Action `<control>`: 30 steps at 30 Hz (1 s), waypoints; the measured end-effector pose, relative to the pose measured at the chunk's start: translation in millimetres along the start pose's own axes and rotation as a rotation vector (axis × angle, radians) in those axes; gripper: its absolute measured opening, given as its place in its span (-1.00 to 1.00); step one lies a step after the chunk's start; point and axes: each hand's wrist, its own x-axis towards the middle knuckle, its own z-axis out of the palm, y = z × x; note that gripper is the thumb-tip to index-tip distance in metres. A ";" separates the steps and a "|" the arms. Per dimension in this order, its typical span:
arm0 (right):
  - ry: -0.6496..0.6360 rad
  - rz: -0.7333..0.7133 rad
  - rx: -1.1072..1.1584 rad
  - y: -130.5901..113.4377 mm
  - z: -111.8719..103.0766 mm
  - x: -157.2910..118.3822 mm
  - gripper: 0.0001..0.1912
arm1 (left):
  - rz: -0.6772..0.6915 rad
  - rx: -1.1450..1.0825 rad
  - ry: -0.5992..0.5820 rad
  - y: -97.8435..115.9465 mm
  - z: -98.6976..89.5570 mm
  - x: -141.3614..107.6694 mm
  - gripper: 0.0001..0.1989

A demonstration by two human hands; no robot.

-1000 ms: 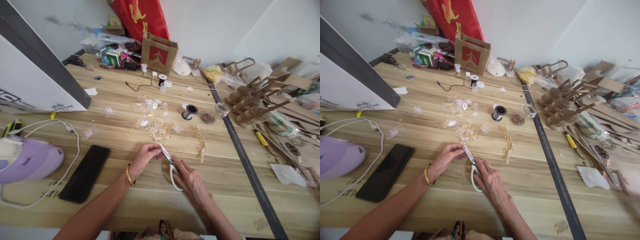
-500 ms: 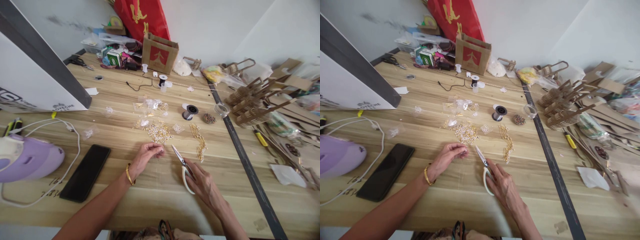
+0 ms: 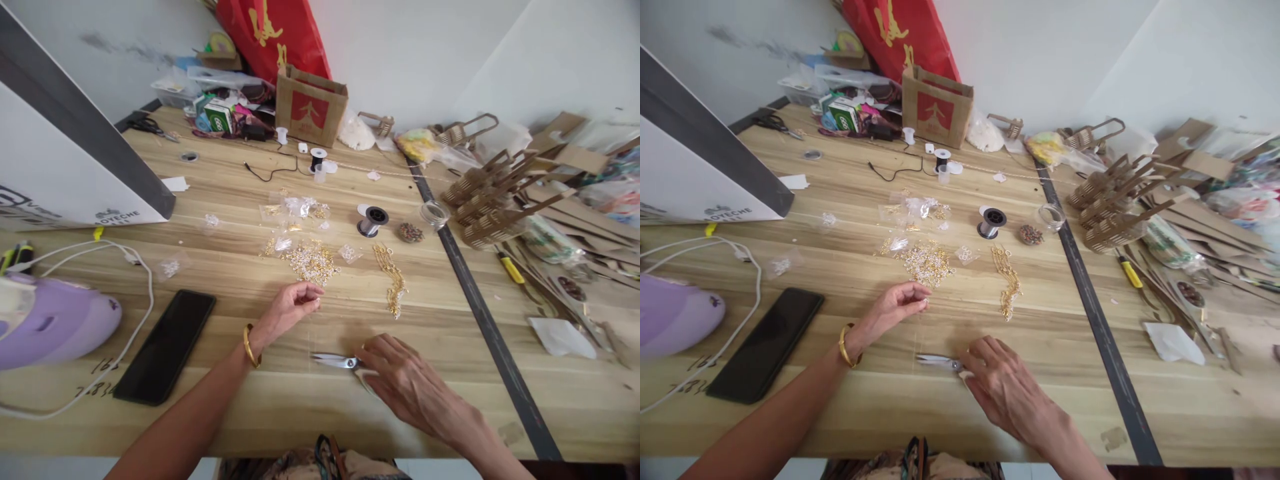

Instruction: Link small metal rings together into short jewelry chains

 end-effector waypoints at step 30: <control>0.297 -0.187 0.044 38.2 30.1 92.7 -0.78 | 0.129 0.804 0.034 15.6 8.8 -11.9 -0.88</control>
